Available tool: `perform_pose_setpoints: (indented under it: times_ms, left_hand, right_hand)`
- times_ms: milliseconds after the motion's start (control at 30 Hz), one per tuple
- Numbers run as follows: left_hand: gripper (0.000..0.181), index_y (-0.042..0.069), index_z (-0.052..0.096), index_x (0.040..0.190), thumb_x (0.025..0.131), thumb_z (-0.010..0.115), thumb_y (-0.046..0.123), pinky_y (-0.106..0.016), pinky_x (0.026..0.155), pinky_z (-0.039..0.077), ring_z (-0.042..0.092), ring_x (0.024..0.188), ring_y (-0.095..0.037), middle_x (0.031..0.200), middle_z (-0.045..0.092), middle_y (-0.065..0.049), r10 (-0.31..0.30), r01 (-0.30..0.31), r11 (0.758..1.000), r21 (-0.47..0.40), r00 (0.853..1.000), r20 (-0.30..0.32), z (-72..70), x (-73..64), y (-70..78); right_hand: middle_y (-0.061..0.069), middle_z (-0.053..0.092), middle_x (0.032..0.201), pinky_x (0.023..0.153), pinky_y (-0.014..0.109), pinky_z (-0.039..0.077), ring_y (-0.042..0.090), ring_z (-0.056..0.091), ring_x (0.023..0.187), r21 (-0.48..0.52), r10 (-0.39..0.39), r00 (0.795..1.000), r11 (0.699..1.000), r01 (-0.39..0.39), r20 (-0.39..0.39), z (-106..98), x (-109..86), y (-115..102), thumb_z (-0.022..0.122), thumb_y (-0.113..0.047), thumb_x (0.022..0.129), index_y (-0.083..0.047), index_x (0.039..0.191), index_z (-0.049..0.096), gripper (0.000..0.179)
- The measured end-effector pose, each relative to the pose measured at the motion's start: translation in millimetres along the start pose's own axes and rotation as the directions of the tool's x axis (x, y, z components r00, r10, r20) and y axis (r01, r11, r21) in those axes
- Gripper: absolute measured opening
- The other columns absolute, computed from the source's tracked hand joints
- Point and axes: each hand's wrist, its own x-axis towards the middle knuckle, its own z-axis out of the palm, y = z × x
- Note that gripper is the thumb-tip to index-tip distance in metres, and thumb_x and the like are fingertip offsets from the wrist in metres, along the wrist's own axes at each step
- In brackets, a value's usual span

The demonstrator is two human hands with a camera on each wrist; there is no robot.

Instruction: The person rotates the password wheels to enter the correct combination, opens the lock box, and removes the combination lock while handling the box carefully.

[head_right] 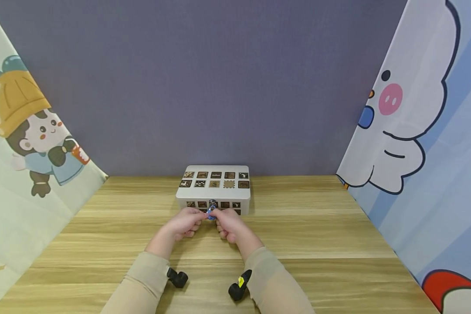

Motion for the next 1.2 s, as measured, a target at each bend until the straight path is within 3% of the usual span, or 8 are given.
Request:
perform_pose_setpoints:
  times_ms: [367, 600, 767, 933, 1200]
  left_hand:
    - [0.029, -0.009, 0.065, 0.100, 0.101, 0.059, 0.019, -0.020, 0.041, 0.024, 0.027, 0.045, -0.007, 0.055, 0.033, 0.008, 0.001, -0.001, 1.000, 0.005, 1.000, -0.016, 1.1, 0.1, 0.4]
    - [0.029, -0.009, 0.066, 0.107, 0.101, 0.060, 0.019, -0.020, 0.042, 0.025, 0.028, 0.045, -0.006, 0.056, 0.035, 0.008, 0.006, -0.005, 1.000, 0.013, 1.000, -0.027, 0.0, -1.8, 1.5]
    - [0.030, -0.010, 0.066, 0.109, 0.101, 0.059, 0.018, -0.020, 0.041, 0.024, 0.028, 0.045, -0.006, 0.056, 0.034, 0.008, 0.009, -0.009, 1.000, 0.013, 1.000, -0.025, -0.1, -1.8, 1.6]
    - [0.030, -0.009, 0.067, 0.109, 0.101, 0.060, 0.019, -0.020, 0.042, 0.025, 0.028, 0.046, -0.006, 0.057, 0.035, 0.008, 0.005, -0.004, 1.000, 0.021, 1.000, -0.029, -0.6, -0.2, 0.1]
    - [0.029, -0.009, 0.068, 0.110, 0.101, 0.059, 0.017, -0.020, 0.041, 0.024, 0.028, 0.045, -0.006, 0.057, 0.034, 0.008, 0.005, -0.005, 1.000, 0.014, 1.000, -0.026, -0.7, 0.7, -1.1]
  right_hand:
    - [-0.009, 0.034, 0.055, 0.039, 0.018, 0.022, 0.004, 0.026, 0.045, 0.047, 0.030, 1.000, 0.998, -0.030, 0.002, -3.8, 1.1, -1.6, 0.067, -0.030, 0.095, -0.006, 0.088, 0.064, 0.025]
    - [-0.010, 0.033, 0.056, 0.040, 0.017, 0.020, 0.003, 0.025, 0.045, 0.110, 0.051, 0.999, 0.993, -0.051, -0.004, -10.0, -0.6, -3.9, 0.067, -0.034, 0.096, -0.009, 0.083, 0.060, 0.029]
    - [-0.011, 0.032, 0.055, 0.040, 0.016, 0.020, 0.002, 0.025, 0.045, 0.121, 0.061, 0.998, 0.991, -0.060, -0.005, -14.5, -0.6, -4.9, 0.066, -0.035, 0.096, -0.002, 0.102, 0.066, 0.033]
    - [-0.012, 0.032, 0.056, 0.040, 0.015, 0.020, 0.002, 0.025, 0.045, 0.117, 0.058, 0.998, 0.991, -0.058, 0.002, -20.1, -1.0, -4.0, 0.064, -0.035, 0.099, 0.006, 0.123, 0.061, 0.048]
    - [-0.012, 0.031, 0.056, 0.040, 0.015, 0.020, 0.001, 0.025, 0.045, 0.119, 0.065, 0.998, 0.991, -0.065, 0.004, -24.9, -0.3, -4.2, 0.063, -0.036, 0.099, 0.008, 0.129, 0.059, 0.054]
